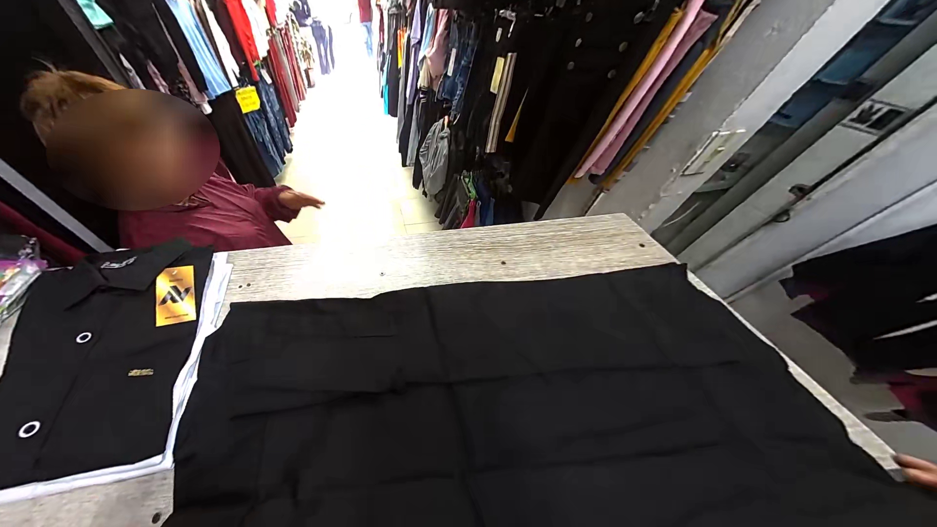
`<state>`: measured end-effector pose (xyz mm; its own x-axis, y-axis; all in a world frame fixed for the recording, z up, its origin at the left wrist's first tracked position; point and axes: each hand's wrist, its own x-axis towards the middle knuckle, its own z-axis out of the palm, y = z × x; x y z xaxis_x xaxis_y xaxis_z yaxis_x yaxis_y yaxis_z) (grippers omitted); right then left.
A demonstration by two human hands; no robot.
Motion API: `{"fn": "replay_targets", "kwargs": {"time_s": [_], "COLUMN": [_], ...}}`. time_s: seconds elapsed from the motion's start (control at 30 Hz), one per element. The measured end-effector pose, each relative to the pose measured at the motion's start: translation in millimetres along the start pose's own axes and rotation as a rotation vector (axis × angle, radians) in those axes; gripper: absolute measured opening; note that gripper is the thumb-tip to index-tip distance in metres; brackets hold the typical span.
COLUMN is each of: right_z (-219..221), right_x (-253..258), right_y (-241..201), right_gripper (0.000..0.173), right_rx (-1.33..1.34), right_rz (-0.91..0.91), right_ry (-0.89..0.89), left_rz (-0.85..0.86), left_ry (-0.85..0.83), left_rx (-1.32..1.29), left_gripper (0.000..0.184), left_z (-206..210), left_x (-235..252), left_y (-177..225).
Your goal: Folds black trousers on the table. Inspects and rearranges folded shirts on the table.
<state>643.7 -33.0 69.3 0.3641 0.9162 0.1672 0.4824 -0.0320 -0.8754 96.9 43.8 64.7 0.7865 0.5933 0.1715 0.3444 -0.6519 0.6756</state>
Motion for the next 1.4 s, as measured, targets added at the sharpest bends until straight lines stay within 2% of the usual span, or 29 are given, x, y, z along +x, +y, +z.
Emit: {"fn": "replay_targets", "kwargs": {"time_s": [0.07, 0.1, 0.13, 0.2, 0.23, 0.3, 0.33, 0.4, 0.5, 0.6, 0.7, 0.8, 0.87, 0.93, 1.0, 1.07, 1.17, 1.23, 1.3, 1.4], "right_z": [9.4, 10.5, -3.7, -60.4, -70.9, -62.4, -53.0, -39.2, -32.5, -29.6, -2.9, 59.4, 98.7, 128.9, 149.4, 156.3, 139.2, 119.7, 101.3, 82.4], "right_x": [10.0, 24.1, 40.7, 74.8, 91.1, 112.6, 117.3, 121.5, 114.1, 101.4, 88.6, 80.9, 82.9, 85.1, 83.9, 79.5, 70.9, 62.3, 52.8, 39.5], "right_y": [-21.0, -7.6, 23.0, 115.0, 142.7, 155.5, 150.0, 140.2, 136.7, 118.6, 99.5, 66.5, 48.3, 35.5, 30.4, 31.5, 48.0, 67.4, 85.3, 102.7], "right_gripper": [0.012, 0.012, 0.013, 0.013, 0.008, 0.014, 0.009, 0.012, 0.026, 0.029, 0.029, 0.036, 0.033, 0.028, 0.026, 0.026, 0.027, 0.027, 0.025, 0.023], "right_rx": [-0.360, -0.463, -0.421, -0.205, -0.104, -0.024, -0.080, -0.235, -0.407, -0.588, -0.516, -0.317, -0.220, -0.175, -0.185, -0.218, -0.233, -0.259, -0.305, -0.339], "right_rz": [0.282, 0.399, 0.427, 0.167, 0.097, 0.102, 0.141, 0.213, 0.193, -0.039, -0.310, -0.452, -0.520, -0.552, -0.575, -0.602, -0.541, -0.444, -0.340, -0.240], "right_ry": [0.047, 0.161, 0.203, 0.125, 0.106, 0.097, 0.093, 0.045, -0.027, -0.019, -0.001, -0.184, -0.335, -0.418, -0.424, -0.384, -0.312, -0.236, -0.159, -0.072], "left_rz": [-0.032, -0.074, -0.114, -0.220, -0.331, -0.617, -0.737, -0.853, -0.726, -0.402, -0.165, -0.026, -0.160, -0.466, -0.740, -0.874, -0.971, -0.951, -0.885, -0.833], "left_ry": [0.064, 0.120, 0.162, 0.293, 0.336, 0.363, 0.350, 0.302, 0.260, 0.214, 0.248, 0.374, 0.494, 0.537, 0.540, 0.538, 0.512, 0.462, 0.400, 0.505], "left_rx": [0.032, 0.048, 0.048, 0.015, -0.013, -0.063, -0.056, -0.012, 0.092, 0.275, 0.405, 0.470, 0.423, 0.279, 0.069, -0.100, -0.193, -0.071, 0.042, 0.063], "left_gripper": [0.024, 0.022, 0.021, 0.018, 0.015, 0.012, 0.015, 0.030, 0.045, 0.056, 0.049, 0.031, 0.026, 0.020, 0.020, 0.026, 0.037, 0.040, 0.054, 0.056], "left_z": [-10.3, -16.8, -23.1, -27.1, -27.6, -26.7, -25.3, -21.7, -12.1, 4.7, 25.2, 30.7, 17.9, -2.4, -16.9, -21.1, -20.7, -12.7, -7.0, 8.8], "left_x": [4.6, 2.9, -0.1, 10.1, 19.8, 42.9, 51.3, 55.6, 33.0, 13.9, 20.7, 38.4, 53.5, 69.5, 82.5, 86.2, 74.9, 61.6, 53.8, 57.0], "left_y": [-8.0, -17.8, -38.2, -80.2, -95.2, -113.7, -123.4, -133.0, -123.6, -118.6, -119.8, -124.7, -116.6, -118.1, -143.4, -163.7, -153.0, -131.4, -110.9, -95.5]}}
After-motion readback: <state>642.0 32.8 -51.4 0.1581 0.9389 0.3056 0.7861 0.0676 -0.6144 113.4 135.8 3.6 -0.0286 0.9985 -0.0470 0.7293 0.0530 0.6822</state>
